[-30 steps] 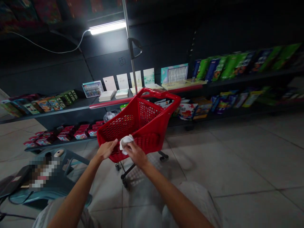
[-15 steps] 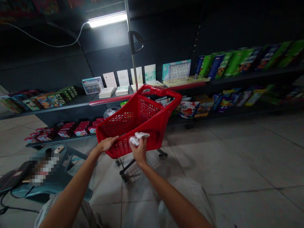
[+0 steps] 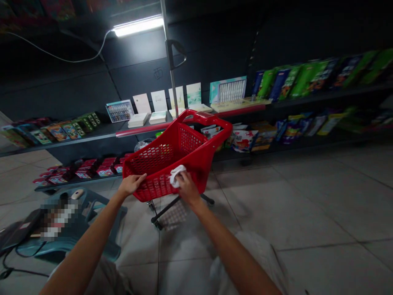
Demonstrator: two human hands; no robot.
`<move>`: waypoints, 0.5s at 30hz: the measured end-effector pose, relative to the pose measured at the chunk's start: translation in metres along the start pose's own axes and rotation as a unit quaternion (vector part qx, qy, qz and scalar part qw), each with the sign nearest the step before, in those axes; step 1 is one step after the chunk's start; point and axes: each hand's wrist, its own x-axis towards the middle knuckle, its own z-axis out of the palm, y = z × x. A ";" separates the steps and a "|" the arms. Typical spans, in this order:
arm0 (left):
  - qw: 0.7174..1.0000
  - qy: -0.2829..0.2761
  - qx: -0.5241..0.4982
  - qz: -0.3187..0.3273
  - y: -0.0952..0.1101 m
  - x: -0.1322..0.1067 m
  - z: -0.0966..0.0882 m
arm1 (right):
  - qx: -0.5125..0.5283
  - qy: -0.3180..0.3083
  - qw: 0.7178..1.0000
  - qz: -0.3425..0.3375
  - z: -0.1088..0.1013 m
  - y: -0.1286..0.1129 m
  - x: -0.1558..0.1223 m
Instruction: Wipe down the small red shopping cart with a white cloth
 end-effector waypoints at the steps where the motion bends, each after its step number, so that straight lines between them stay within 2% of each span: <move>1: 1.000 -0.009 0.002 -0.012 -0.003 0.002 -0.002 | -0.013 0.034 0.999 0.038 -0.017 0.016 0.003; 4: 0.999 -0.035 0.002 -0.036 -0.006 0.007 -0.006 | -0.010 0.156 0.978 0.137 -0.050 0.051 0.009; 6: 0.999 -0.037 -0.005 -0.010 -0.002 0.009 -0.007 | 0.009 0.234 0.955 0.181 -0.049 0.061 0.008; 9: 0.997 -0.030 -0.018 0.064 0.010 0.010 -0.004 | 0.050 0.313 0.917 0.242 -0.014 0.059 0.002; 11: 0.996 -0.042 -0.020 0.070 0.019 0.013 0.000 | 0.095 0.341 0.888 0.294 0.022 0.047 -0.005; 13: 0.996 -0.061 -0.018 0.055 0.024 0.018 0.004 | 0.167 0.337 0.861 0.342 0.060 0.026 -0.014; 15: 0.996 -0.071 -0.018 0.054 0.024 0.022 0.006 | 0.254 0.291 0.842 0.377 0.093 -0.003 -0.023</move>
